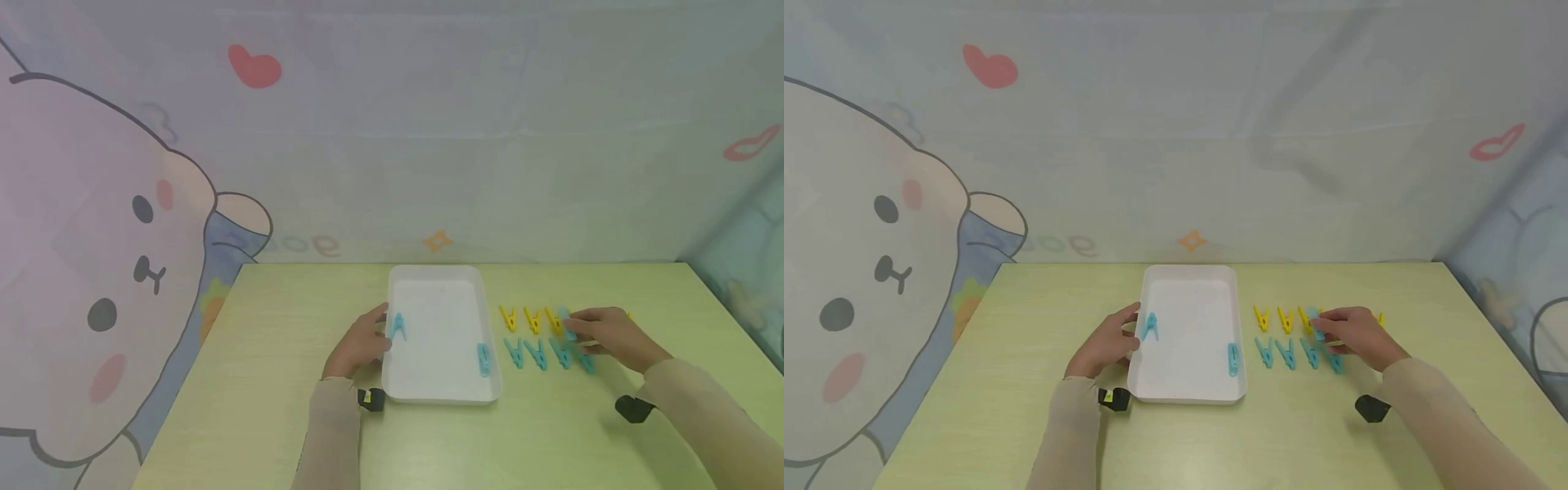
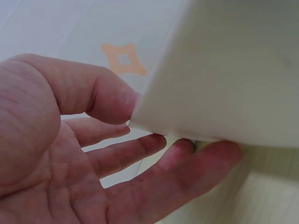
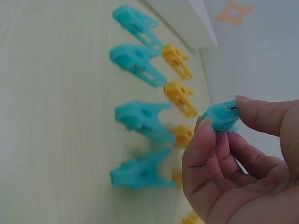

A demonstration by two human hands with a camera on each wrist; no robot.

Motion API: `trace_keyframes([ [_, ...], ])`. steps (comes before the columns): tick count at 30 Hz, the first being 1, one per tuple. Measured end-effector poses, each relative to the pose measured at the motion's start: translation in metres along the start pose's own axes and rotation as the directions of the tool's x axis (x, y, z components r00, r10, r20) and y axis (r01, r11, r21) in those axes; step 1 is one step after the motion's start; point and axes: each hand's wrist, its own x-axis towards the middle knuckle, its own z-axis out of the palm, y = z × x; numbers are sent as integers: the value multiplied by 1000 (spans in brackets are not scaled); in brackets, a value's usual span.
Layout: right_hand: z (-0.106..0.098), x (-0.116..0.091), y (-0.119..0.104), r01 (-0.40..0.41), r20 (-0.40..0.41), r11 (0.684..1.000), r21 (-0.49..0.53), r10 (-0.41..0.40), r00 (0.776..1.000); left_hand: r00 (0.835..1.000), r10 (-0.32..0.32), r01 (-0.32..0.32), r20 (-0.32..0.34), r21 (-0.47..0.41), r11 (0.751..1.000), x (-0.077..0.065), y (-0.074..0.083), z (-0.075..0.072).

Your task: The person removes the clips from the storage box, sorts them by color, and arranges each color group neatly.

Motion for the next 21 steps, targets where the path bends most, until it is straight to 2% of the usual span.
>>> trace_keyframes([
  [10,-15,-17,22,-30,-38,999,-17,30,999,1000,4,-4,3,-9,1000,1,0,0],
  [15,-18,-23,28,-70,-65,997,-33,68,996,1000,9,-9,-6,-6,1000,1,0,0],
  [21,-18,-28,35,-120,-153,986,-116,102,983,1000,15,-15,3,-13,1000,-2,1,-1],
])
